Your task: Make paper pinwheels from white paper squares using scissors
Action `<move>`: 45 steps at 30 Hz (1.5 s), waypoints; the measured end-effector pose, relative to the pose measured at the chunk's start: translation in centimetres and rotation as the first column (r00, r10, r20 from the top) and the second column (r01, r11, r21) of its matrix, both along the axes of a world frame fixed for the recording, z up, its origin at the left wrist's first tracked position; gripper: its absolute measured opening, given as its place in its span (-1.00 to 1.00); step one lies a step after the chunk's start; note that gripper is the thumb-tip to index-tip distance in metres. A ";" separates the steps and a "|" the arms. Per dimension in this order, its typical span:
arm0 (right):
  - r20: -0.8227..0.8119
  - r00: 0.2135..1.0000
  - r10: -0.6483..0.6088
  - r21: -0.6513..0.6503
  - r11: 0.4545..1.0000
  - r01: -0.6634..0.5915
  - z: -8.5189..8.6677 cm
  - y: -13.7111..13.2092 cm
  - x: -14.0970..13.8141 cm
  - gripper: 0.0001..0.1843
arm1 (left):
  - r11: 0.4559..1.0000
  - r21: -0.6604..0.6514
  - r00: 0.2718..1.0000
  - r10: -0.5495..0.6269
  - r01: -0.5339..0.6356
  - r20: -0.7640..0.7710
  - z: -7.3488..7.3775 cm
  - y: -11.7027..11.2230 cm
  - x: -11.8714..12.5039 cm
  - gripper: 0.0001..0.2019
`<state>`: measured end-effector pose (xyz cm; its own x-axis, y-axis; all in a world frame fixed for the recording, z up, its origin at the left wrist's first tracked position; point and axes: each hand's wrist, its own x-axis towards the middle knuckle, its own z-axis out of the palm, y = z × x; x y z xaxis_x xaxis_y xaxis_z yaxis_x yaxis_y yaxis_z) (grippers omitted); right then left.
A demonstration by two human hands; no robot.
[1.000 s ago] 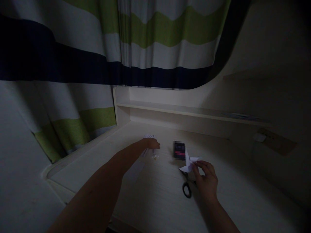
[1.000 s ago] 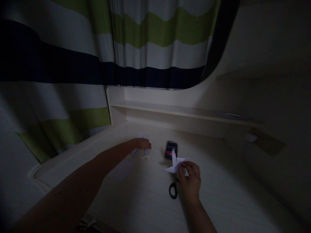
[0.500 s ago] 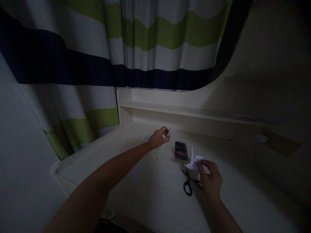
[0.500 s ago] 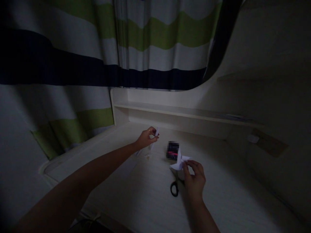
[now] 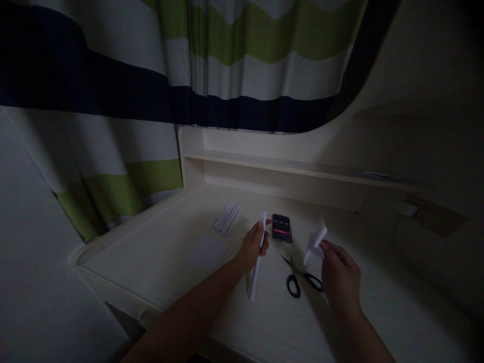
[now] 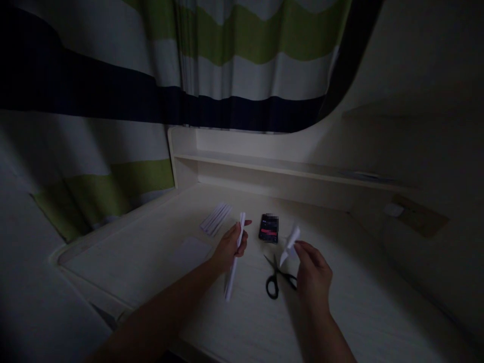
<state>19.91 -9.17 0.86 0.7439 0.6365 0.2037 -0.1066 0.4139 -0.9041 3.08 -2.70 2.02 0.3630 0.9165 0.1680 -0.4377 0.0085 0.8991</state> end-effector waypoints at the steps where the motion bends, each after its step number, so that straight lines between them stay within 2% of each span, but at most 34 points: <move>1: -0.086 0.995 0.059 0.033 0.998 -0.057 0.2 -0.1 0.0 -0.77 | 1.000 0.023 1.000 0.000 0.001 -0.024 0.2 -0.3 -0.1 -0.51; 4: -0.189 0.967 0.172 0.118 0.981 -0.152 0.8 -0.3 -0.2 -0.79 | 0.997 0.078 0.994 0.008 0.001 -0.105 1.0 -1.1 -0.3 -0.55; 8: -0.168 0.975 0.148 0.089 0.987 -0.135 1.3 -0.9 -1.0 -0.81 | 0.989 0.150 0.984 0.032 -0.005 -0.173 1.4 -1.7 -0.2 -0.64; 12: -0.019 0.991 0.130 0.138 0.982 -0.126 1.6 -1.4 -1.8 -0.87 | 0.977 0.209 0.975 0.074 -0.029 -0.209 0.9 -1.9 0.3 -0.70; 17: 0.187 0.979 0.076 0.223 0.968 -0.117 1.2 -1.7 -2.1 -0.93 | 0.978 0.205 0.982 -0.002 0.042 -0.191 0.4 -2.4 0.8 -0.65; 19: 0.341 0.940 0.012 0.274 0.955 -0.111 1.0 -1.8 -2.4 -0.94 | 0.977 0.191 0.977 -0.052 0.093 -0.206 0.4 -2.7 0.8 -0.60; 22: 0.537 0.835 -0.122 0.312 0.948 -0.062 1.0 -2.1 -2.8 -0.90 | 0.973 0.173 0.969 -0.112 0.152 -0.221 0.3 -3.2 0.9 -0.56; 25: 0.617 0.744 -0.256 0.339 0.940 0.043 1.1 -2.3 -3.1 -0.89 | 0.968 0.175 0.964 -0.140 0.182 -0.227 0.2 -3.5 1.0 -0.55; 27: 0.621 0.724 -0.299 0.345 0.934 0.091 1.1 -2.3 -3.2 -0.90 | 0.965 0.183 0.963 -0.145 0.188 -0.227 0.2 -3.5 1.1 -0.54; 33: 0.625 0.723 -0.295 0.314 0.943 0.112 1.3 -2.6 -3.4 -0.94 | 0.943 0.238 0.956 -0.174 0.231 -0.237 0.2 -3.6 1.2 -0.57; 45: 0.486 0.829 -0.277 0.377 0.922 0.087 1.6 -2.4 -4.3 -0.96 | 0.944 0.212 0.951 -0.203 0.253 -0.233 -0.1 -3.7 1.0 -0.53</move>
<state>15.64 -11.60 2.43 0.5597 0.3259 0.7619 0.4470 0.6555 -0.6087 4.10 -6.43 1.97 0.6071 0.7478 0.2687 -0.2550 -0.1370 0.9572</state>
